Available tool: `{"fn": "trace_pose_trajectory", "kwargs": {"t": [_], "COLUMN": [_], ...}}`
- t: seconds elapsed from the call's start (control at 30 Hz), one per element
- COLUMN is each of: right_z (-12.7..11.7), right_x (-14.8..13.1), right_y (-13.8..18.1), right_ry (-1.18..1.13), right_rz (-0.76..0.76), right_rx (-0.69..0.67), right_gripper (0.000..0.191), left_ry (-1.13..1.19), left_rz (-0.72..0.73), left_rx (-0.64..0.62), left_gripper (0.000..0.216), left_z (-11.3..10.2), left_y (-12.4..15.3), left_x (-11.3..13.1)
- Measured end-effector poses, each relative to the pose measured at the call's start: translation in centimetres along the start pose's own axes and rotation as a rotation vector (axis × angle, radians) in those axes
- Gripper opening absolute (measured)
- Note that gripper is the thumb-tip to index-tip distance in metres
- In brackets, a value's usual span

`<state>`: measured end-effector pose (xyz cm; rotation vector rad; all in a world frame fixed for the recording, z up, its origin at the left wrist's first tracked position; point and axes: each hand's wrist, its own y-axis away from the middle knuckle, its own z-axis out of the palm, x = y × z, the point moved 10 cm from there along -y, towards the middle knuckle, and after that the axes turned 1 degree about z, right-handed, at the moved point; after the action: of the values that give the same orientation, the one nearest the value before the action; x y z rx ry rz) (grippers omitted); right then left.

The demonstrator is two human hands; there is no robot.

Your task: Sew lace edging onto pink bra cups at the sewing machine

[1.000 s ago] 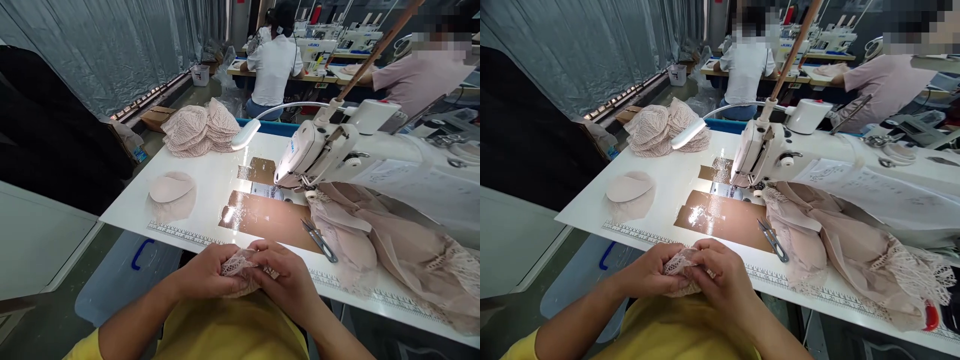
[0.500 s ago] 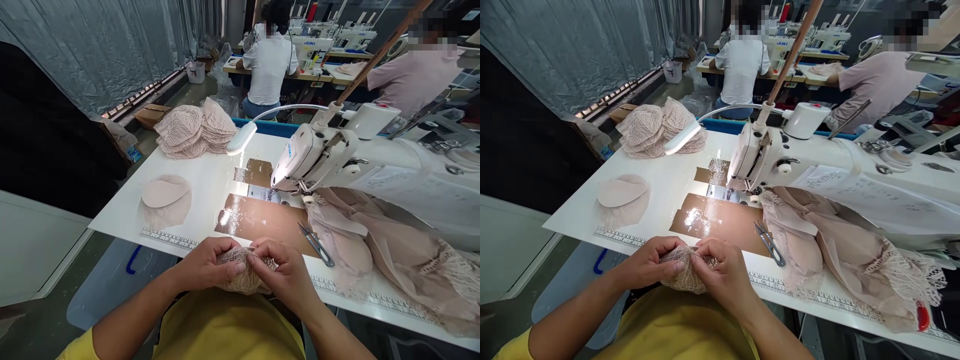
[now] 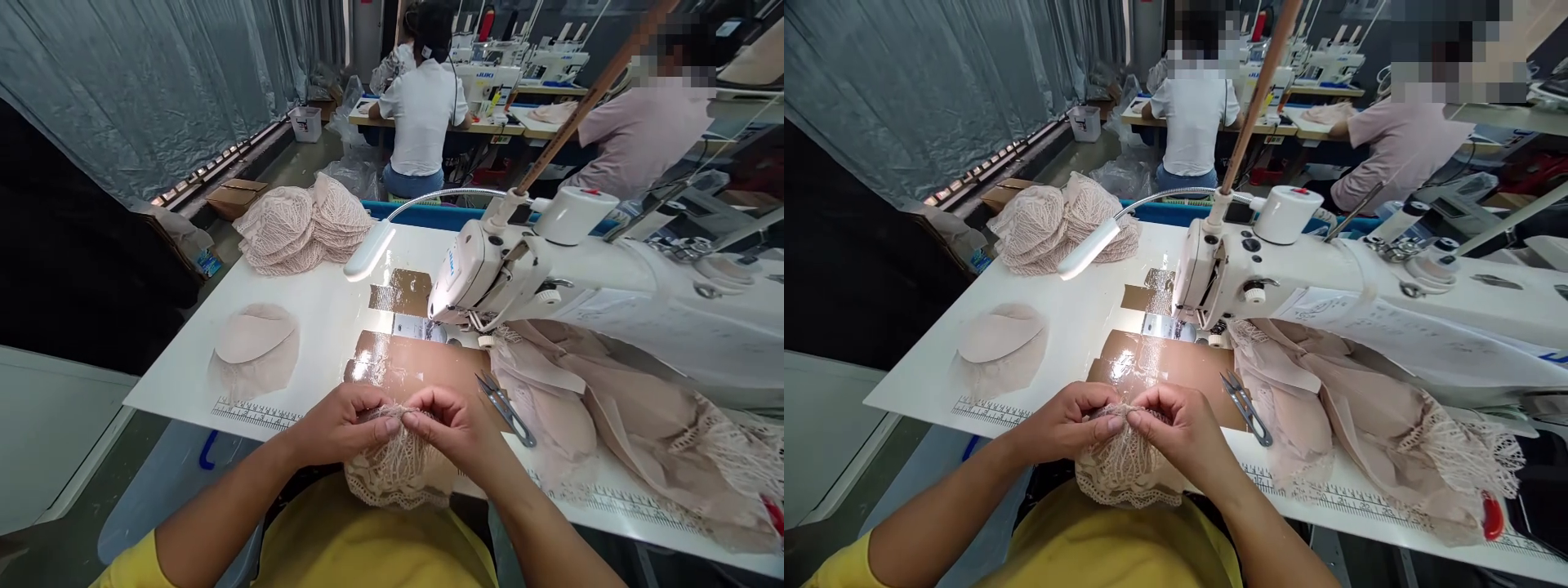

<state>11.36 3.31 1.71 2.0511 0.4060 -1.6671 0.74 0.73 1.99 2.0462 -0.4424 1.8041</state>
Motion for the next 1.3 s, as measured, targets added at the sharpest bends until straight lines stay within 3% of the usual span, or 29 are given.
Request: {"fn": "trace_pose_trajectory", "kwargs": {"t": [0.2,0.37,0.43,0.5,0.6,0.67,0.73,0.83,0.93,1.03,1.17,1.3], "right_z": [-0.3,-0.6,-1.6,-3.6,-6.6,-7.4,-7.7,-7.6,-7.0,-6.1,-4.7,-4.0], "right_x": [0.5,1.1,1.3,1.6,2.0,1.8,1.4,0.4,-0.3,-0.2,1.1,2.2], "right_y": [-0.5,-1.4,-1.5,-1.2,-0.3,0.0,0.0,-0.7,-1.9,-3.0,-4.1,-4.3], "right_ry": [-0.134,-0.277,-0.323,-0.314,-0.179,-0.041,0.117,0.342,0.539,0.712,0.972,1.171], "right_rz": [0.041,0.093,0.094,0.084,0.055,0.033,0.027,0.006,-0.036,-0.099,-0.101,-0.044], "right_rx": [-0.031,-0.032,0.01,0.101,0.214,0.207,0.181,0.165,0.129,0.114,0.103,0.084], "right_gripper": [0.024,0.025,0.028,0.029,0.022,0.018,0.016,0.019,0.025,0.034,0.038,0.04], "left_ry": [0.178,0.46,0.546,0.514,0.223,-0.126,-0.509,-0.899,-0.975,-1.003,-1.151,-0.981], "left_rz": [-0.01,-0.107,-0.154,-0.153,-0.054,0.029,0.109,0.161,0.117,0.126,0.134,0.17], "left_rx": [-0.023,0.105,0.24,0.463,0.827,0.919,0.827,0.469,0.325,0.241,0.11,-0.017], "left_gripper": [0.034,0.036,0.034,0.029,0.026,0.024,0.026,0.022,0.021,0.02,0.023,0.034], "left_z": [0.6,0.5,-1.6,-5.8,-12.9,-14.9,-13.5,-7.0,-2.2,0.9,2.3,1.0], "left_y": [-1.1,-1.8,-1.4,-0.2,2.2,2.1,-0.6,-6.8,-10.5,-11.2,-10.3,-9.5], "left_x": [-0.8,-2.4,-2.9,-2.5,0.6,3.6,5.6,4.0,0.3,-1.3,-0.5,1.5]}}
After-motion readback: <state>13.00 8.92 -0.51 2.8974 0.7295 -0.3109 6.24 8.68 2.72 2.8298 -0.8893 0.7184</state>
